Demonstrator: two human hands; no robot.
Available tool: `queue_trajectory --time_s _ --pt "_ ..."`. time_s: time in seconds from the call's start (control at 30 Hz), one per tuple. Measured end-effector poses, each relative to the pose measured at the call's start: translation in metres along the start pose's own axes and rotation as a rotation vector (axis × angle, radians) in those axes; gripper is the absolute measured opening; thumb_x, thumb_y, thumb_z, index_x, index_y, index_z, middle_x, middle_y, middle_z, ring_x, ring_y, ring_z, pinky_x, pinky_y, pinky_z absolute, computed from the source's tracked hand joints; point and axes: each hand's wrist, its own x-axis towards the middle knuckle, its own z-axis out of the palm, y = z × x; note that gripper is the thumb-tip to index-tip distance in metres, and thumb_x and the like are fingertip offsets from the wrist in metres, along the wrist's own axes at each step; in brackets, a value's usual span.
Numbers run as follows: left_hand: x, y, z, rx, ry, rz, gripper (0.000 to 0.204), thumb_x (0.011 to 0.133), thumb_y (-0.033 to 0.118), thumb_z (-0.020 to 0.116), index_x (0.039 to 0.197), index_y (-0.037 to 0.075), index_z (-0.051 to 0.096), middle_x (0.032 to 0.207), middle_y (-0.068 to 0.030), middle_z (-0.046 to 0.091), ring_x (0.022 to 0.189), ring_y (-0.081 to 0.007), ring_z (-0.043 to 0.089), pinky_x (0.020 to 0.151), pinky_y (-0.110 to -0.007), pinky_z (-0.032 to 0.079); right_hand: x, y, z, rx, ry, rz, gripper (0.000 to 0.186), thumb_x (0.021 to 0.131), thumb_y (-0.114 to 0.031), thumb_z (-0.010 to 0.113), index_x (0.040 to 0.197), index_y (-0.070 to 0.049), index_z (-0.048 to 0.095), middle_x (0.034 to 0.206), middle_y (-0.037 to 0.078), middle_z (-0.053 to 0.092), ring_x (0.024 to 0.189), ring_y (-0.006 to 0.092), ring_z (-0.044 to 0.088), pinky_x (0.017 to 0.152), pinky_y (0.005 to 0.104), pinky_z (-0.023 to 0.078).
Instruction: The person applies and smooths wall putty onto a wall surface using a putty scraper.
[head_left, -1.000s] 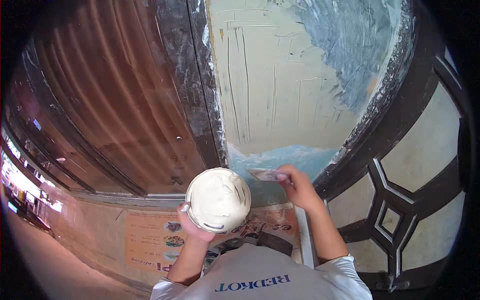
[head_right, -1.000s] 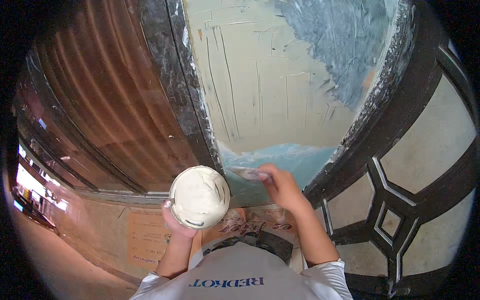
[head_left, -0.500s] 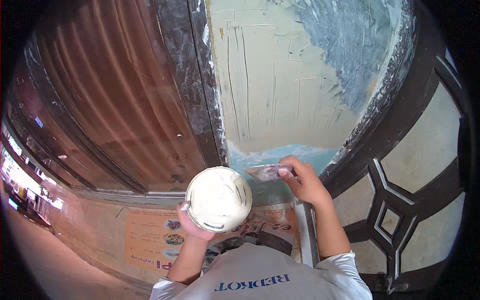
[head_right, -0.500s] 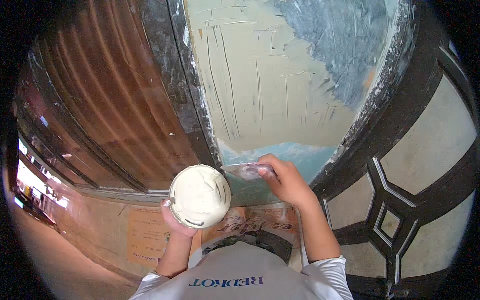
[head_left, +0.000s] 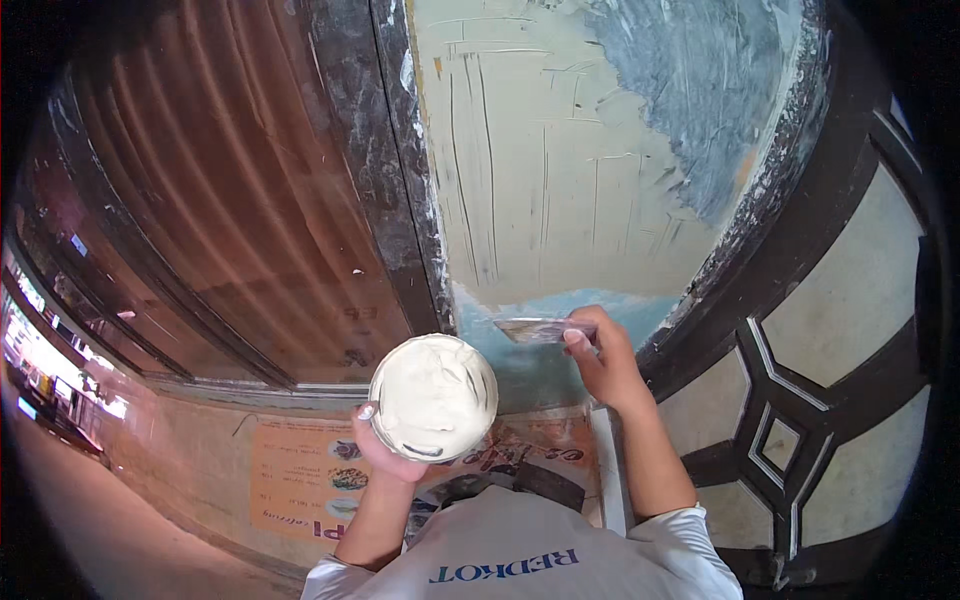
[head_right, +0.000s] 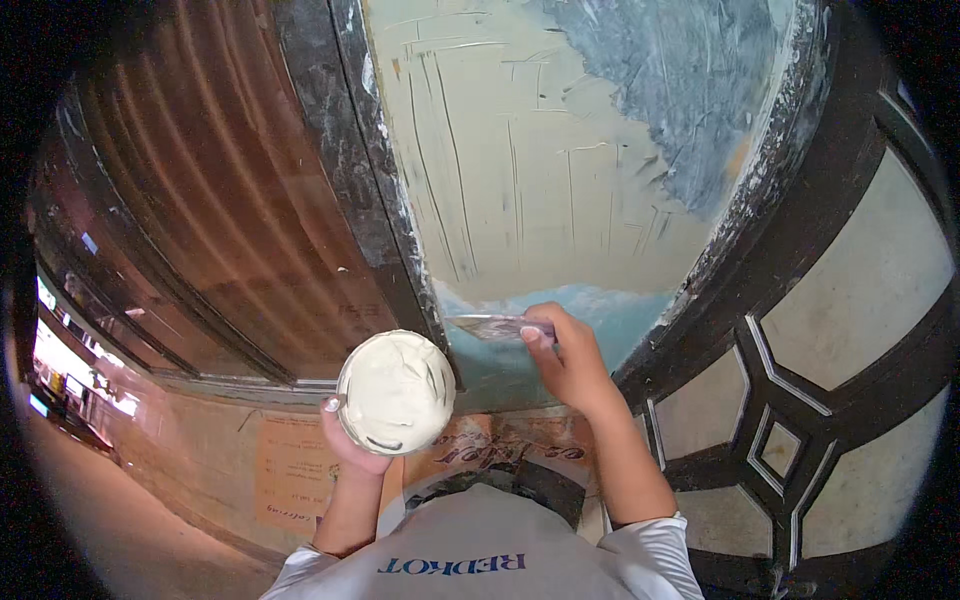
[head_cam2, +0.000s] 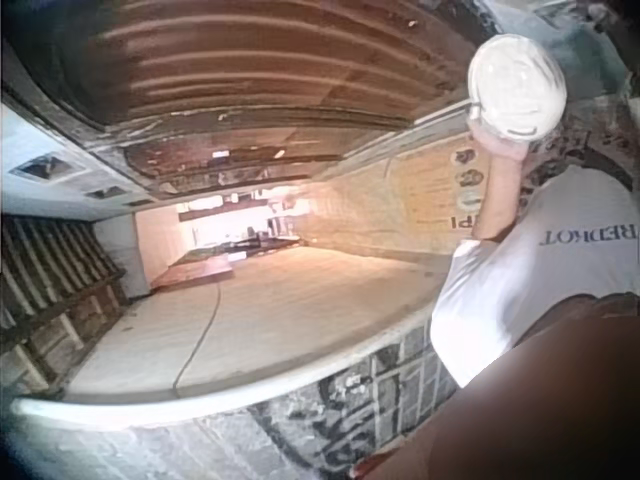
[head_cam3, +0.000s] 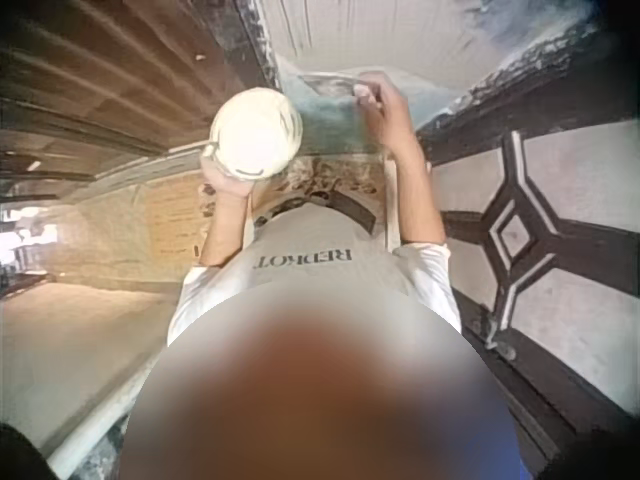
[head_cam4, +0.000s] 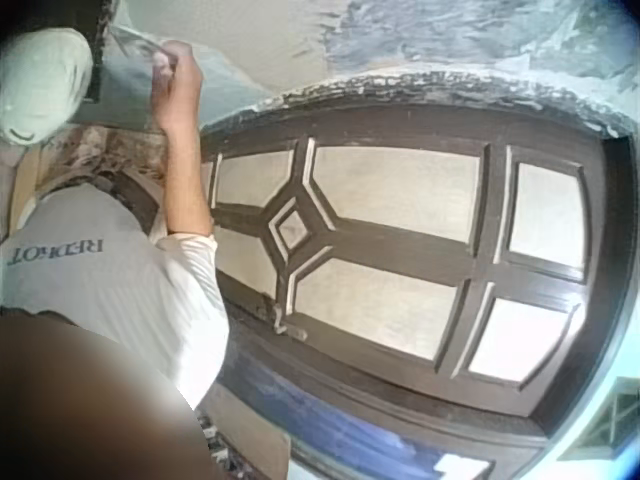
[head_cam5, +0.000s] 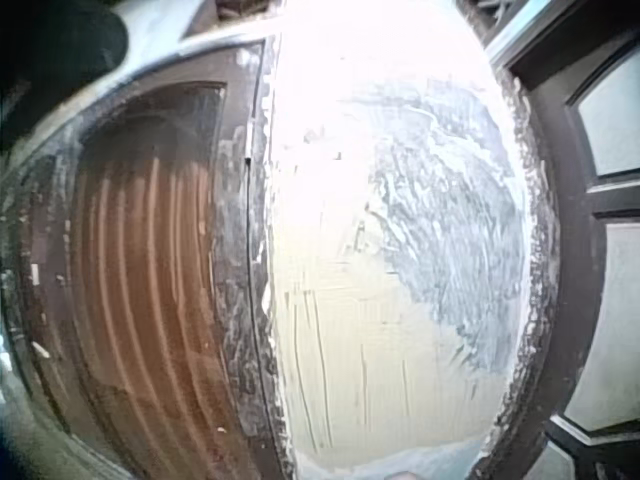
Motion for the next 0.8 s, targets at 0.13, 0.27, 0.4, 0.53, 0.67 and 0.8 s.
queue_trajectory --time_s 0.13,0.27,0.4,0.53,0.67,0.8 --pt "0.002 -0.003 0.001 0.006 0.015 -0.014 0.08 0.079 0.049 0.052 0.142 0.002 0.039 0.142 -0.0207 0.044 0.128 -0.0387 0.045 0.106 -0.051 0.039 0.001 0.001 0.012 0.124 -0.044 -0.009 0.015 0.097 -0.015 0.054 0.102 -0.003 0.058 0.091 0.015 0.063 0.079 0.0296 0.06 0.075 0.0344 0.048" --pt "-0.002 -0.001 0.007 0.011 0.017 0.03 0.08 0.078 0.048 0.053 0.141 0.002 0.039 0.142 -0.0208 0.043 0.127 -0.0391 0.045 0.106 -0.051 0.039 -0.008 0.002 0.024 -0.122 -0.154 -0.233 0.012 0.096 -0.013 0.055 0.103 -0.004 0.059 0.093 0.015 0.064 0.081 0.0274 0.061 0.076 0.0345 0.049" --pt "-0.003 0.002 0.005 -0.005 0.008 0.028 0.08 0.079 0.049 0.051 0.142 0.003 0.039 0.143 -0.0204 0.043 0.127 -0.0388 0.045 0.104 -0.052 0.041 -0.013 0.031 0.02 -0.159 -0.13 -0.264 0.012 0.096 -0.012 0.054 0.103 -0.004 0.059 0.095 0.015 0.063 0.082 0.0264 0.061 0.077 0.0335 0.048" --pt "-0.002 0.001 -0.003 0.011 0.054 0.04 0.079 0.079 0.05 0.049 0.142 0.003 0.039 0.143 -0.0193 0.044 0.127 -0.0384 0.046 0.104 -0.052 0.041 0.002 0.019 0.003 0.129 0.036 0.111 0.018 0.096 -0.017 0.056 0.103 -0.001 0.058 0.09 0.012 0.064 0.08 0.0207 0.06 0.074 0.0319 0.047" --pt "-0.002 -0.004 -0.003 -0.014 0.005 0.058 0.078 0.079 0.049 0.048 0.142 0.003 0.039 0.142 -0.019 0.044 0.126 -0.0381 0.047 0.105 -0.052 0.041 0.013 -0.023 -0.005 0.227 0.146 0.028 0.022 0.096 -0.018 0.057 0.108 0.0 0.056 0.087 0.012 0.064 0.074 0.0184 0.062 0.071 0.0296 0.048" --pt "0.001 -0.01 0.005 -0.012 0.096 0.11 0.076 0.081 0.048 0.041 0.142 0.003 0.038 0.142 -0.0183 0.045 0.126 -0.0369 0.048 0.106 -0.051 0.04 0.024 -0.09 0.001 -0.189 -0.132 -0.305 0.024 0.085 -0.01 0.063 0.109 -0.01 0.061 0.091 0.005 0.066 0.077 0.0229 0.062 0.065 0.0315 0.05"
